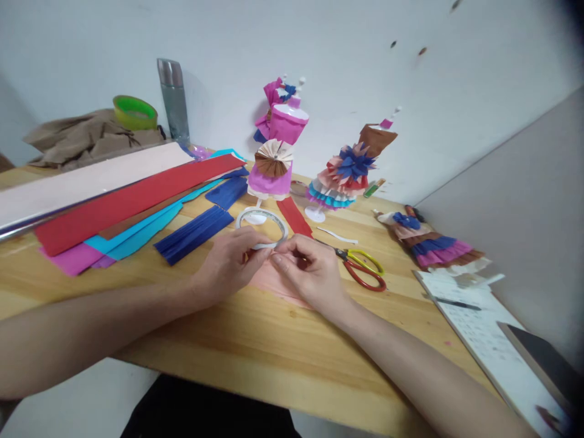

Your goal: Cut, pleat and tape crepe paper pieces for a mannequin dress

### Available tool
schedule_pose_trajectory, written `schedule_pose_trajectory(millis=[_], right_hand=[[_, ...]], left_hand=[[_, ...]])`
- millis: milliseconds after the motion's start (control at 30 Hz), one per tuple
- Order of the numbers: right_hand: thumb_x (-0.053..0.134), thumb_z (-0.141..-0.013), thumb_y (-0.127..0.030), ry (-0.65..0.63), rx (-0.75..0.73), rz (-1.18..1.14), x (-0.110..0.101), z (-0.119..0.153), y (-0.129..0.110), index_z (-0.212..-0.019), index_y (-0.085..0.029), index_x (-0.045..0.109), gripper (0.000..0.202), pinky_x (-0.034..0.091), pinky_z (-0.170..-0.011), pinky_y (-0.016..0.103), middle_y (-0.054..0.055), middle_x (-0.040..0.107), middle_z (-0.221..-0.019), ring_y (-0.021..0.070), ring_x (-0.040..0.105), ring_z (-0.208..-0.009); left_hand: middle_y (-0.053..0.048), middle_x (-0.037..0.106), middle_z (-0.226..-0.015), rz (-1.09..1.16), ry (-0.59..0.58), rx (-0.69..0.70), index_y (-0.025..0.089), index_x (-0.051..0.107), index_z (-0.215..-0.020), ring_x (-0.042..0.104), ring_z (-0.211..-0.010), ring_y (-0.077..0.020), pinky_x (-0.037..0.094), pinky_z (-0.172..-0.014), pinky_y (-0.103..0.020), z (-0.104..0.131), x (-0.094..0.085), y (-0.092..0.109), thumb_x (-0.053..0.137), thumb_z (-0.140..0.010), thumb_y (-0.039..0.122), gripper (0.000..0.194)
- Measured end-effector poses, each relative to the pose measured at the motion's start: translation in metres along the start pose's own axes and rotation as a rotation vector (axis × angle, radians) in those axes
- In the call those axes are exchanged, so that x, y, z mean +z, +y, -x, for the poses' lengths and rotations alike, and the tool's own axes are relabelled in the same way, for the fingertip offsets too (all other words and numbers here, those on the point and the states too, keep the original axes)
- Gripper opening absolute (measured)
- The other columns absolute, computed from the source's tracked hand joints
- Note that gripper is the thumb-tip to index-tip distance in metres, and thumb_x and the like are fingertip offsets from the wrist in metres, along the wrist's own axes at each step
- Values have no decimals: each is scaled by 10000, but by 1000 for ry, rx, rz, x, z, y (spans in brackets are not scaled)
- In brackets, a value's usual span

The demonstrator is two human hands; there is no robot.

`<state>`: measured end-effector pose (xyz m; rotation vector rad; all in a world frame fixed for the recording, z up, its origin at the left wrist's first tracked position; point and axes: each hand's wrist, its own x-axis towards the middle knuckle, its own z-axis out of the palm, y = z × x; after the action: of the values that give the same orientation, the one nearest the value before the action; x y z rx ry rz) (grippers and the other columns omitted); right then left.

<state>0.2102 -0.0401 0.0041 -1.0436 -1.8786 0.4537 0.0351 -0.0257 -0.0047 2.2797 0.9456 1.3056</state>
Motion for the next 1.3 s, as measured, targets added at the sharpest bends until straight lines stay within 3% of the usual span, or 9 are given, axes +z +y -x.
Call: schedule_pose_trajectory(millis=[667,767,900,1000,1100,1200,1300], right_hand=[[639,-767,-259,18,103,70,-4,-2,-1,-625,-196,503,208,334,-481,221,-51,480,-528,82,402,-477],[635,-763,-267,20,115,75,-5,-3,0,-720,-194,541,126,354,-501,226,-48,495,-569,92,437,-502],[578,-809,-261,-145,142,109,-5,-2,5,-978,-190,640,194,364,-531,241,-29,571,-613,112,484,-519],[562,-820,-278,-204,166,133,-5,-3,7,-886,-181,675,163,337,-526,250,-21,562,-587,114,461,-502],[565,-815,-307,-125,180,78,-6,-6,6,-820,-168,657,167,337,-537,252,-14,556,-605,117,449,-526],[577,-792,-318,-32,236,-16,-11,-11,5,-784,-170,629,157,331,-540,245,-17,535,-618,118,437,-560],[582,-779,-344,44,318,-115,-14,-16,6,-785,-179,609,167,303,-520,237,-36,481,-593,110,398,-545]], left_hand=[[-14,667,-739,6,-8,128,171,689,-932,610,-685,-126,476,-630,-235,1,2,-12,554,-928,260,161],[-30,690,-777,4,-29,122,166,694,-933,632,-722,-138,489,-655,-245,2,3,-14,547,-932,272,181],[-32,696,-770,-40,-99,92,183,706,-915,636,-714,-152,489,-650,-270,-1,2,-18,505,-951,322,247],[-37,705,-813,-49,-164,57,190,695,-891,644,-765,-163,501,-679,-283,-3,1,-17,487,-955,331,259],[-77,694,-1061,-43,-127,47,203,646,-1074,645,-925,-191,527,-718,-294,-3,-3,-10,507,-937,347,242],[-122,560,-1334,-17,-4,-28,230,515,-1283,644,-925,-187,535,-645,-268,-1,-7,-2,585,-878,402,446],[-131,586,-1267,105,61,-249,208,515,-1249,648,-801,-168,525,-592,-265,-3,-9,3,647,-807,457,524]])
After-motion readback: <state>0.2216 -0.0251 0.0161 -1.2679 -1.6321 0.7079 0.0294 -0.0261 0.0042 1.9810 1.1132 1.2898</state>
